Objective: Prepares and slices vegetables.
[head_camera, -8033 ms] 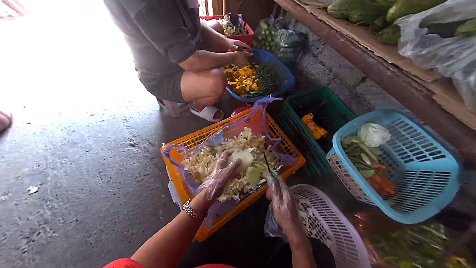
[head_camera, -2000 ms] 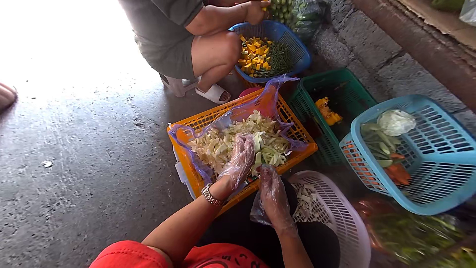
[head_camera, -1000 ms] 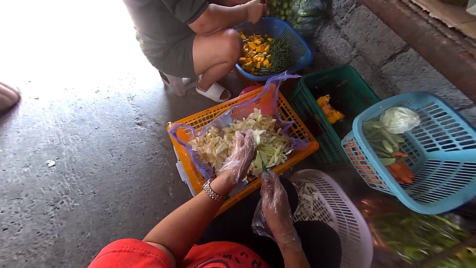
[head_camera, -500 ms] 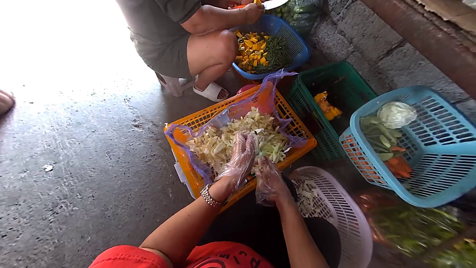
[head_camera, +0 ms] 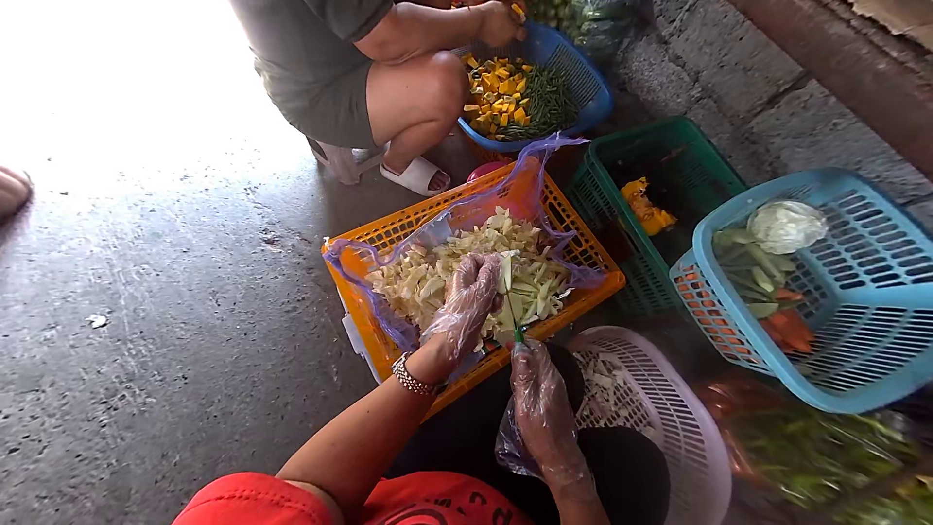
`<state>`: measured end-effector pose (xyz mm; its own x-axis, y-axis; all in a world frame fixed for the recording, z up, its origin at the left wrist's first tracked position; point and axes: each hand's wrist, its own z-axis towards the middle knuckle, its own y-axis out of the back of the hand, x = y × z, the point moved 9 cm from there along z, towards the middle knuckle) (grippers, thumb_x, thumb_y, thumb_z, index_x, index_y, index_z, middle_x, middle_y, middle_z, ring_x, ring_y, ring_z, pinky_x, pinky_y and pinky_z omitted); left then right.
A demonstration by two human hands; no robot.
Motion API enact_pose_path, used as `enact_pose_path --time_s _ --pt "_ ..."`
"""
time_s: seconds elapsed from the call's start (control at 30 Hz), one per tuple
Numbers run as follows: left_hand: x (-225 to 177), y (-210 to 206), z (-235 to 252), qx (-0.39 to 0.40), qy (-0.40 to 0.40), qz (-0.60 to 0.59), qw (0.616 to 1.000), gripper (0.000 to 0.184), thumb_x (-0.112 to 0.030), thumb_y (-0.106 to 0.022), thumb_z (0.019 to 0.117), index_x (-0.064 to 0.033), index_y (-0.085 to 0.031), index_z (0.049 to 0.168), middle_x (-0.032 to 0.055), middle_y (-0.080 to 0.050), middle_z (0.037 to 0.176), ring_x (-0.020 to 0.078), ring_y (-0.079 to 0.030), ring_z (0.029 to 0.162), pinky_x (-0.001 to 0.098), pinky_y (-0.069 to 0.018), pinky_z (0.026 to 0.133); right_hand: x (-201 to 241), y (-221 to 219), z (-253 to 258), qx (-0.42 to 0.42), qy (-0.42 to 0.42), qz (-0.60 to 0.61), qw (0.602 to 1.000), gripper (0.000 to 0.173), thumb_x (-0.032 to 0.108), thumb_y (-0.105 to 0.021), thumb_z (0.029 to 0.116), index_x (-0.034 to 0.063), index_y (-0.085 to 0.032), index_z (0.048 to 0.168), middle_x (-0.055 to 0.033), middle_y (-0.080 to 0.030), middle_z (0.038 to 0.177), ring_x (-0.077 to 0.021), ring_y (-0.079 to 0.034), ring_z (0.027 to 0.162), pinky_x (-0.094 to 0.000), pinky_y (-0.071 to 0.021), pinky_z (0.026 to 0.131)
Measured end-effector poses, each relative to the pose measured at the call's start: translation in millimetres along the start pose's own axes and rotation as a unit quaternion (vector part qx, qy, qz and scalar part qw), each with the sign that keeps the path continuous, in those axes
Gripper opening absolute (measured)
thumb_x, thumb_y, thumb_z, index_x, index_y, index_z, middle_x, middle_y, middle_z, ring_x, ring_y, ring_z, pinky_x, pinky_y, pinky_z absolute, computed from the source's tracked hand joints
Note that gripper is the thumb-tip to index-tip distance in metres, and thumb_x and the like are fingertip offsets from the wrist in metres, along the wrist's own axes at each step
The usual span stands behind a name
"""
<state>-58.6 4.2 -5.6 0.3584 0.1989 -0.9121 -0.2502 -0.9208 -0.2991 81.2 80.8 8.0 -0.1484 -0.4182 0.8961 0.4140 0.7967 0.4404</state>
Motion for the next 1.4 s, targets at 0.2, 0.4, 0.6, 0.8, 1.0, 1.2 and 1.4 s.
enact_pose_path --time_s 0.2,0.4,0.6,0.8,1.0,1.2,1.4 --pt "3.2 0.2 -4.1 -0.019 0.023 0.007 1.0 0.012 -0.014 -0.045 0.1085 -0.0069 -0.052 0.103 -0.004 -0.05 0.069 0.0012 -0.047 0.054 0.0155 -0.0424 0.053 -2.6 -3.9 3.5 -0.002 -0.007 -0.005 1.0 0.038 0.022 -0.041 0.1072 -0.0086 -0.062 0.118 -0.0038 -0.058 0.079 -0.0016 -0.05 0.064 -0.0179 -0.0456 0.063" --pt "8.2 4.9 -5.6 -0.038 0.017 0.05 0.998 0.016 -0.016 -0.043 0.1091 -0.0036 -0.053 0.11 -0.0004 -0.052 0.082 0.0036 -0.052 0.069 0.0195 -0.0458 0.065 -0.6 -7.7 12.9 -0.004 -0.014 -0.017 1.0 0.037 0.021 -0.041 0.1074 -0.0084 -0.062 0.116 -0.0077 -0.061 0.082 -0.0063 -0.056 0.069 -0.0229 -0.0491 0.068" --pt "7.4 12.2 -0.3 -0.04 0.007 0.046 0.998 0.015 -0.019 -0.043 0.1091 -0.0071 -0.053 0.109 -0.0026 -0.051 0.078 0.0031 -0.049 0.063 0.0192 -0.044 0.061 -0.4 -15.0 24.7 0.02 -0.039 -0.019 0.999 0.036 0.02 -0.04 0.1081 -0.0076 -0.062 0.116 -0.0092 -0.062 0.085 -0.0094 -0.058 0.074 -0.0259 -0.0497 0.071" --pt "5.2 14.2 4.9 -0.032 0.005 0.041 0.999 0.016 -0.021 -0.043 0.1094 -0.0083 -0.053 0.111 -0.0021 -0.053 0.081 0.0036 -0.053 0.067 0.0204 -0.0473 0.064 4.7 -18.5 23.0 0.029 -0.028 -0.032 0.999 0.037 0.022 -0.041 0.108 -0.0084 -0.062 0.117 -0.0132 -0.064 0.09 -0.0134 -0.062 0.081 -0.0285 -0.0514 0.077" --pt "7.0 8.5 2.2 -0.024 0.011 0.039 0.999 0.016 -0.02 -0.043 0.1094 -0.0079 -0.052 0.111 -0.0017 -0.053 0.08 0.0044 -0.052 0.065 0.0209 -0.0467 0.063 -0.9 -19.0 32.4 0.034 -0.073 -0.029 0.996 0.035 0.018 -0.04 0.1086 -0.0085 -0.059 0.122 -0.015 -0.065 0.093 -0.0156 -0.062 0.083 -0.0314 -0.0516 0.078" --pt "5.0 9.0 2.3 -0.014 0.003 -0.001 1.0 0.012 -0.017 -0.043 0.1091 -0.0091 -0.051 0.109 -0.0038 -0.052 0.076 0.0024 -0.05 0.061 0.0183 -0.045 0.059 -45.8 -27.3 54.3 0.129 -0.242 0.076 0.959 0.043 0.021 -0.024 0.1131 -0.0033 -0.054 0.131 -0.011 -0.057 0.112 -0.01 -0.053 0.09 -0.0255 -0.0461 0.083" --pt "-2.6 11.7 7.8 0.006 -0.005 -0.024 1.0 0.012 -0.016 -0.044 0.1088 -0.0084 -0.051 0.103 -0.0022 -0.056 0.072 0.0039 -0.054 0.058 0.0173 -0.0483 0.058 -0.7 -3.3 19.6 0.044 -0.037 0.066 0.996 0.039 0.02 -0.036 0.1078 -0.0082 -0.06 0.12 0.0011 -0.052 0.078 0.0002 -0.045 0.062 -0.0182 -0.0429 0.059"
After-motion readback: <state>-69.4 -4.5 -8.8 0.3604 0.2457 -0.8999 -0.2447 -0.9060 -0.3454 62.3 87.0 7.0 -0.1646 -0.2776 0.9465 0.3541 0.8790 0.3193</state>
